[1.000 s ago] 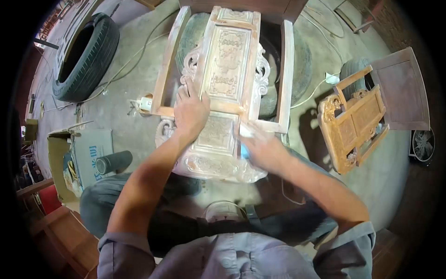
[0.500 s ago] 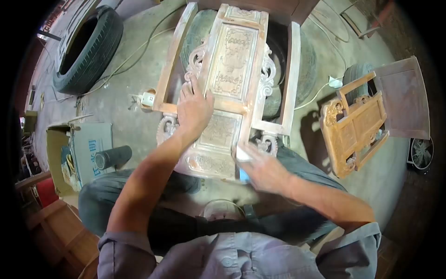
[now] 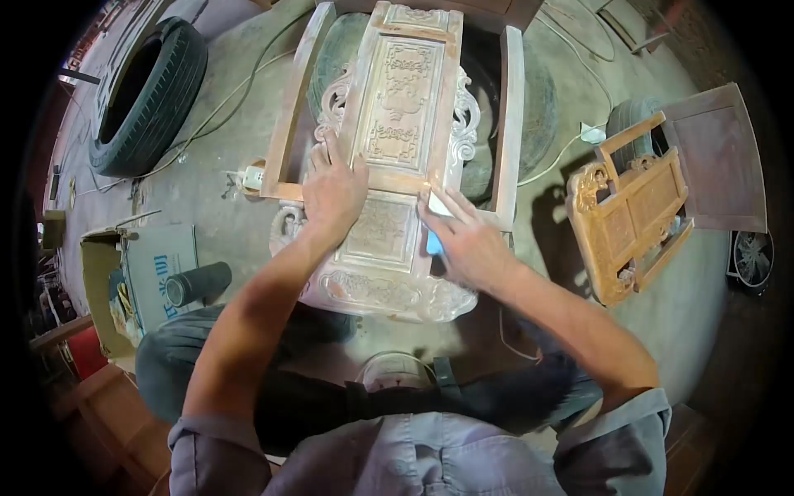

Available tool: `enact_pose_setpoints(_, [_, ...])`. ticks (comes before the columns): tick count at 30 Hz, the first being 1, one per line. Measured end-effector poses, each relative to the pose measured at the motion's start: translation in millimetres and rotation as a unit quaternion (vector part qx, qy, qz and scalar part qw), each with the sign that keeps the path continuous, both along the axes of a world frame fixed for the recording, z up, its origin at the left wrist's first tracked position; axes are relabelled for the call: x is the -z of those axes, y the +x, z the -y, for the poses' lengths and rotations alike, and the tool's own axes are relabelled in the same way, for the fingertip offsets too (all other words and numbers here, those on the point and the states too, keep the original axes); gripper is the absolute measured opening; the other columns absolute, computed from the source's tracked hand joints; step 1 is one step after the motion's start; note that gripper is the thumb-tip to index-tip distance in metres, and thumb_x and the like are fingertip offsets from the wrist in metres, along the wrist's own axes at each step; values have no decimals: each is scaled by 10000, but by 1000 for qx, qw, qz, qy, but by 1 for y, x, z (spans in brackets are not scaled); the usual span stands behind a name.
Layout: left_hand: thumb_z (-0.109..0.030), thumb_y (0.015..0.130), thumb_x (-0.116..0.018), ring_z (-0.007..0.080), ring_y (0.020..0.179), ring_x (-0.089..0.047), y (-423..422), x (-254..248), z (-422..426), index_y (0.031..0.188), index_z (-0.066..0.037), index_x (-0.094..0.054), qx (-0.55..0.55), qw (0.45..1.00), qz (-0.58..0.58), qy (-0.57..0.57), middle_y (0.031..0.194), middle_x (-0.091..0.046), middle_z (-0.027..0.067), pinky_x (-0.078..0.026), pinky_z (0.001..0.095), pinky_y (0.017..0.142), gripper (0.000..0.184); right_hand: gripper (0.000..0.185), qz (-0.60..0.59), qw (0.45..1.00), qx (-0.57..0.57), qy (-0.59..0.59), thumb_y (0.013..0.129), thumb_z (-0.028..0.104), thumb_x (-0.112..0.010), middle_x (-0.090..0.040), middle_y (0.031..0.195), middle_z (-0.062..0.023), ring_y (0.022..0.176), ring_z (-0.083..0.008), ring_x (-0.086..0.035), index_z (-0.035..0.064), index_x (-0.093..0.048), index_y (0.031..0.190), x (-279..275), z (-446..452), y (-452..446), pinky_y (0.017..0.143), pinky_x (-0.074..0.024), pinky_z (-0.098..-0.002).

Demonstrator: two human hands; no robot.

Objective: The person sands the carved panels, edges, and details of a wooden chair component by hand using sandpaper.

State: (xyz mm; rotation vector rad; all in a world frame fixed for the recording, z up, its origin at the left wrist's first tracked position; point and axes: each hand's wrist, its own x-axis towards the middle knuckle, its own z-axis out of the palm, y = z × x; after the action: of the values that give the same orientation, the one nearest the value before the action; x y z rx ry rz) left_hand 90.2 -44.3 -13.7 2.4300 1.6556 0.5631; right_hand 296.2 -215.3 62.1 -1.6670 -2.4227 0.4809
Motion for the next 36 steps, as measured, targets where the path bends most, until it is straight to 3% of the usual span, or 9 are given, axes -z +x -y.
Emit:
enact_pose_setpoints(3, [-394,997,-636,423,1141,-640,0,-2,-5,1609,93,-364,-11,1000,-8,16,1293,-594,294,-539,502,993,827,890,-11,1000,-27,2,727,62,-754,-650,1398,-294,1412,-433,-576,-17,-496,1576,-11,60,-39,1197,-462,-539])
enact_pose_setpoints(7, [-378,1033,-600,491,1230,-617,0,-4,-2,1633,77,-322,3,1000,13,-25,1344,-579,384,-541,539,1012,802,887,21,998,-12,-65,759,50,-729,-560,1520,-304,1417,-440,-564,-6,-462,1603,-5,50,-25,1210,-453,-506])
enact_pose_setpoints(18, [-428,1066,-548,504,1212,-623,-2,-11,-3,1607,97,-319,12,999,16,-46,1312,-586,385,-541,539,1020,787,634,30,995,-88,-26,926,151,-573,-550,1567,-255,1475,-399,-525,-63,-535,1521,8,130,-69,1229,-428,-506])
enact_pose_setpoints(24, [-484,1102,-494,504,1321,-559,-19,0,-2,1622,102,-294,79,996,-16,-24,1400,-547,403,-459,549,1129,808,601,127,986,-101,26,949,187,-585,-527,1620,-201,1526,-340,-486,-46,-558,1502,-8,137,-69,1242,-426,-473])
enact_pose_setpoints(27, [-496,1102,-499,493,1403,-504,-24,-3,-2,1620,74,-332,93,994,-35,-45,1482,-516,366,-402,586,1172,788,727,64,996,-55,27,870,153,-628,-490,1643,-221,1554,-351,-457,-55,-500,1554,7,115,-118,1276,-390,-473])
enact_pose_setpoints(30, [-496,1100,-506,490,1478,-431,-72,-5,-3,1634,29,-328,190,961,-114,166,1520,-508,338,-351,612,1204,770,547,36,998,-46,-9,947,134,-576,-549,1601,-220,1528,-334,-487,-59,-594,1459,17,125,-102,1231,-431,-479])
enact_pose_setpoints(31, [-520,1084,-526,457,1565,-323,-89,-17,-5,1652,-17,-301,190,965,-129,124,1565,-479,314,-286,650,1230,792,554,83,990,-108,30,958,129,-563,-546,1607,-212,1541,-329,-478,-64,-574,1477,-9,123,-88,1222,-445,-478])
enact_pose_setpoints(34, [-532,1091,-529,498,1489,-446,-108,-5,0,1652,-14,-285,-78,985,-84,131,1484,-557,349,-361,614,1200,802,616,126,988,-79,36,954,120,-552,-506,1637,-222,1539,-333,-480,-67,-509,1539,-5,142,-79,1226,-437,-484])
enact_pose_setpoints(36, [-577,1073,-542,538,1384,-544,-107,-9,-1,1660,-22,-280,-121,982,59,-130,1398,-606,398,-419,603,1156,849,653,71,996,-40,26,920,151,-588,-510,1617,-249,1531,-375,-480,-82,-511,1526,9,125,-112,1255,-407,-492])
